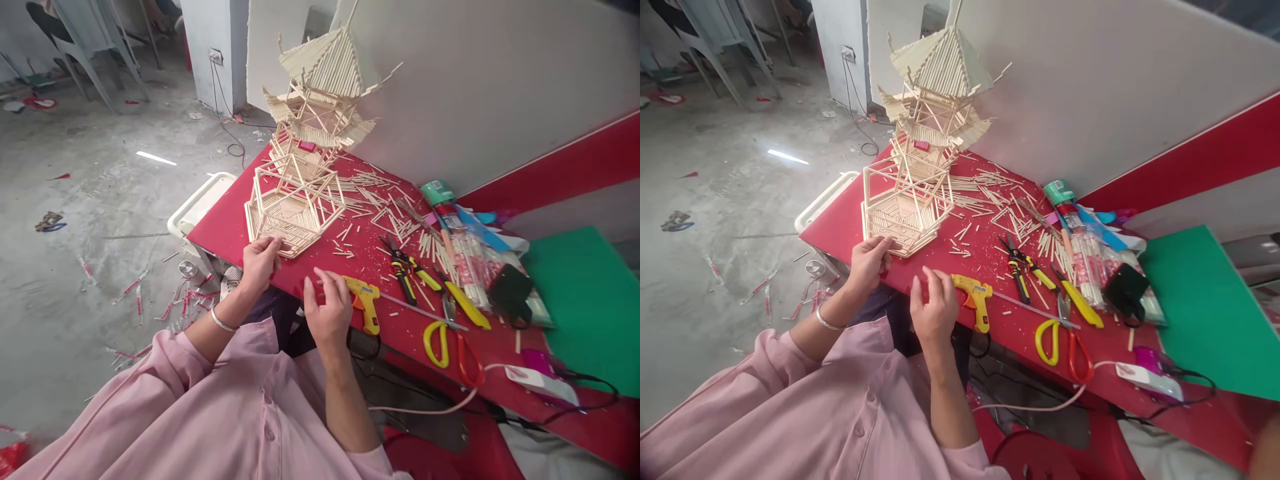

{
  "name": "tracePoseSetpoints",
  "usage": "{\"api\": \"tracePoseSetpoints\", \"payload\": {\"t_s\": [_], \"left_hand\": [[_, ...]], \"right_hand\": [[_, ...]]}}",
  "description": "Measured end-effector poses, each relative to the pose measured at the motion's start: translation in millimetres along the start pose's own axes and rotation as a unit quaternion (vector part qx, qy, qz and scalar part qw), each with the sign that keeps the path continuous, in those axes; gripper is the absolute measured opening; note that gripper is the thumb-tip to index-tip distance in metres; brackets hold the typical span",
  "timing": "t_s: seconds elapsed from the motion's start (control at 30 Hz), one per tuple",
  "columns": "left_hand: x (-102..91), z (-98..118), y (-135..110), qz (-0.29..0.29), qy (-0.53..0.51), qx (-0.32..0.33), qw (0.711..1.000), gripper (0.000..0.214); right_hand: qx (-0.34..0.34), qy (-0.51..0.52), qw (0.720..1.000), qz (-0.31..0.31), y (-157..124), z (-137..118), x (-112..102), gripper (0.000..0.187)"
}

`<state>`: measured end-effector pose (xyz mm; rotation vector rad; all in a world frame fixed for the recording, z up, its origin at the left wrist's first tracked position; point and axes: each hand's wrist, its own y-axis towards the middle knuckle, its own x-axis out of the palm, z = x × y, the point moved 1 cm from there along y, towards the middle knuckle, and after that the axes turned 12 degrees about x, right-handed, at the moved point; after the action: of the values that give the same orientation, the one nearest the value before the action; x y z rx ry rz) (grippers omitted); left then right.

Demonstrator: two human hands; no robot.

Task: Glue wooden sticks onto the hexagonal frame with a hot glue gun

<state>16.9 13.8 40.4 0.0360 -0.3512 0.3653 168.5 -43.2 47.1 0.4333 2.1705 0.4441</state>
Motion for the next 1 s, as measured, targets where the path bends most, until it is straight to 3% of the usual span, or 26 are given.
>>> {"api": "tracePoseSetpoints", "payload": {"t_s": [0.17, 0.37, 1.0], "left_hand": [[2.8, 2, -2, 0.005, 0.01, 0.001, 1.0, 0.035], [5.2, 0, -1, 0.01, 0.023, 0.002, 1.0, 0.034], [5.5, -1, 0, 0.034, -0.025, -0.004, 0.999, 0.03]], "right_hand": [[0.037, 0.068, 0.997, -0.032, 29, -20, 11, 0.033], [0.063, 0.113, 0.991, -0.02, 54, -18, 22, 0.037], [0.058, 0.14, 0.987, -0.06, 62, -8, 23, 0.035]]}}
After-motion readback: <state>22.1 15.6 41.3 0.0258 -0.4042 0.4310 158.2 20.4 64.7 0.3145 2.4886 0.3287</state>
